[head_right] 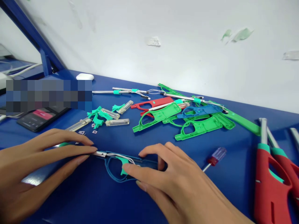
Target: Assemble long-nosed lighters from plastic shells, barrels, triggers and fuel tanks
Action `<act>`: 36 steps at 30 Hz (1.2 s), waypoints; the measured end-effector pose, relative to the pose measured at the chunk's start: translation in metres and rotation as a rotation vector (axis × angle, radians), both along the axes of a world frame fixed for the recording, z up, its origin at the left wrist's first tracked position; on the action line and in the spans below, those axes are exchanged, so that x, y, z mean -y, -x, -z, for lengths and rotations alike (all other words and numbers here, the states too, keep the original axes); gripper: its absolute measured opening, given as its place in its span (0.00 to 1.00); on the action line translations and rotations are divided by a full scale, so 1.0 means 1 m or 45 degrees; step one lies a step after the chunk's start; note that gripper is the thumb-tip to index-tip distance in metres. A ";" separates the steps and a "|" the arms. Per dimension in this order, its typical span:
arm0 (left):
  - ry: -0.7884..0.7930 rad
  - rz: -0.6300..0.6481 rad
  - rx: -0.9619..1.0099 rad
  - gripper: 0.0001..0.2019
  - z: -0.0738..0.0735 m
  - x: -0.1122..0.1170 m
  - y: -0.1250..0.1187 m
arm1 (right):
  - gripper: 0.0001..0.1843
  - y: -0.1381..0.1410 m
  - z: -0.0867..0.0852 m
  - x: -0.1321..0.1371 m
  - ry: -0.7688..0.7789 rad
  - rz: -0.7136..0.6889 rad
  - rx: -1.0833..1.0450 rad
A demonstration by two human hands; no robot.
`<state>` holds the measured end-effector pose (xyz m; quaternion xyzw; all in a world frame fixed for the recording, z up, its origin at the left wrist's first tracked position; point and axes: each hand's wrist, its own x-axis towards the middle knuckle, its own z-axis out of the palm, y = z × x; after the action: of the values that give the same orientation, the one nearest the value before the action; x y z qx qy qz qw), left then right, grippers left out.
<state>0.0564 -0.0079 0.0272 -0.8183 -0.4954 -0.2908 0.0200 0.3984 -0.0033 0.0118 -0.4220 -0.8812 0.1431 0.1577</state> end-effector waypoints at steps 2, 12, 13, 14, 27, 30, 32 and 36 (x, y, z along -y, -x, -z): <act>0.032 0.011 0.018 0.12 -0.001 -0.002 -0.001 | 0.27 -0.003 0.000 0.000 0.017 -0.049 0.072; 0.128 0.079 0.122 0.11 -0.007 -0.014 -0.004 | 0.28 -0.001 -0.010 0.000 0.067 -0.056 -0.038; 0.127 0.084 0.122 0.11 -0.008 -0.014 -0.003 | 0.28 0.001 -0.011 -0.001 0.070 -0.047 -0.061; 0.121 0.089 0.124 0.11 -0.008 -0.014 -0.003 | 0.29 0.002 -0.011 -0.001 0.074 -0.039 -0.086; 0.046 0.182 0.024 0.12 -0.011 -0.021 0.000 | 0.31 -0.011 -0.014 -0.015 0.248 -0.099 -0.125; 0.032 0.186 0.013 0.14 -0.015 -0.024 -0.002 | 0.30 -0.011 -0.013 -0.014 0.263 -0.098 -0.145; 0.034 0.201 0.010 0.15 -0.016 -0.026 -0.004 | 0.32 -0.013 -0.010 -0.014 0.288 -0.113 -0.122; 0.044 0.194 0.039 0.16 -0.014 -0.026 -0.004 | 0.34 -0.016 -0.008 -0.015 0.311 -0.153 -0.088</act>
<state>0.0599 0.0180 0.0414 -0.8495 -0.4367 -0.2952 -0.0240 0.4141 0.0120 0.0195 -0.3794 -0.8749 0.2730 0.1267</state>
